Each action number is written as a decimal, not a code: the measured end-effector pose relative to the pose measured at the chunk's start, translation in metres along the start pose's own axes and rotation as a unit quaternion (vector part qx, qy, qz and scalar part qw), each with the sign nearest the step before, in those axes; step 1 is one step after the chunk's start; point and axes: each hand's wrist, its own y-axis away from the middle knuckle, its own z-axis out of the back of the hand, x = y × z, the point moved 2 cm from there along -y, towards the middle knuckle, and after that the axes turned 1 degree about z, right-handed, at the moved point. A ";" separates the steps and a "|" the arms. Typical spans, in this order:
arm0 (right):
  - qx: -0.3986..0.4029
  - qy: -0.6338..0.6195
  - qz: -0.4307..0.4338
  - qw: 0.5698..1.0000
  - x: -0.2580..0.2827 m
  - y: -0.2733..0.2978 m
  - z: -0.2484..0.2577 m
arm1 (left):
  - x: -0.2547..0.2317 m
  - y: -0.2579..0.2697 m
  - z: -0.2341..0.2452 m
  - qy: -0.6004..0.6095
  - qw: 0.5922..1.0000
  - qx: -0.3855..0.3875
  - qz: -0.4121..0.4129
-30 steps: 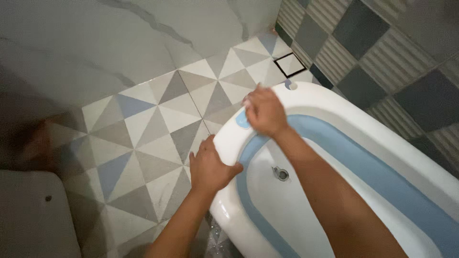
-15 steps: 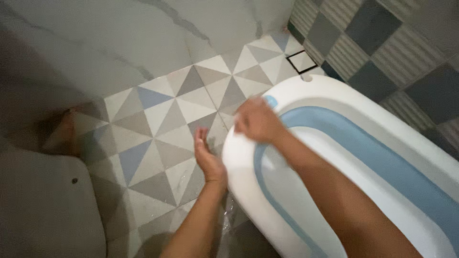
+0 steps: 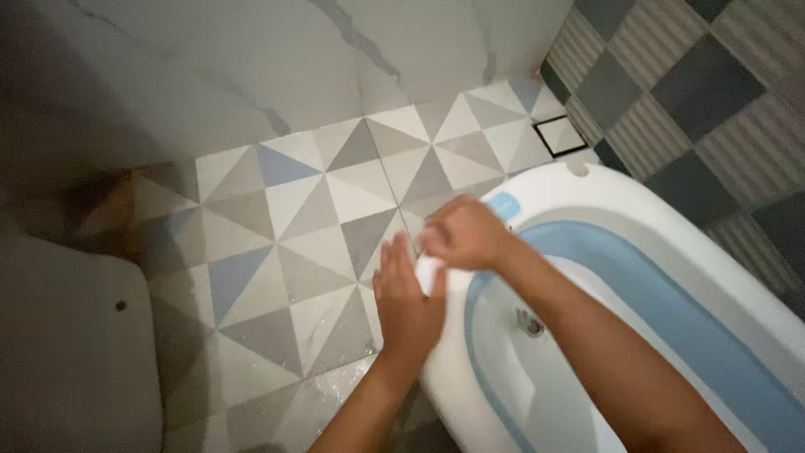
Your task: The person wipes the inside and outer rim of a blue and white baby tub using a cloth.
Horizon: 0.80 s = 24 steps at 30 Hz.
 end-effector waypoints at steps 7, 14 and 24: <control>-0.103 0.010 -0.295 0.950 -0.136 0.076 0.050 | -0.036 -0.007 0.013 -0.070 0.971 0.226 -0.024; -0.172 0.068 -0.370 0.910 -0.151 0.134 0.071 | -0.025 -0.007 0.004 -0.023 0.978 0.208 0.015; -0.248 0.055 -0.136 0.958 -0.071 0.125 0.014 | 0.019 -0.002 -0.009 0.272 0.951 0.110 0.101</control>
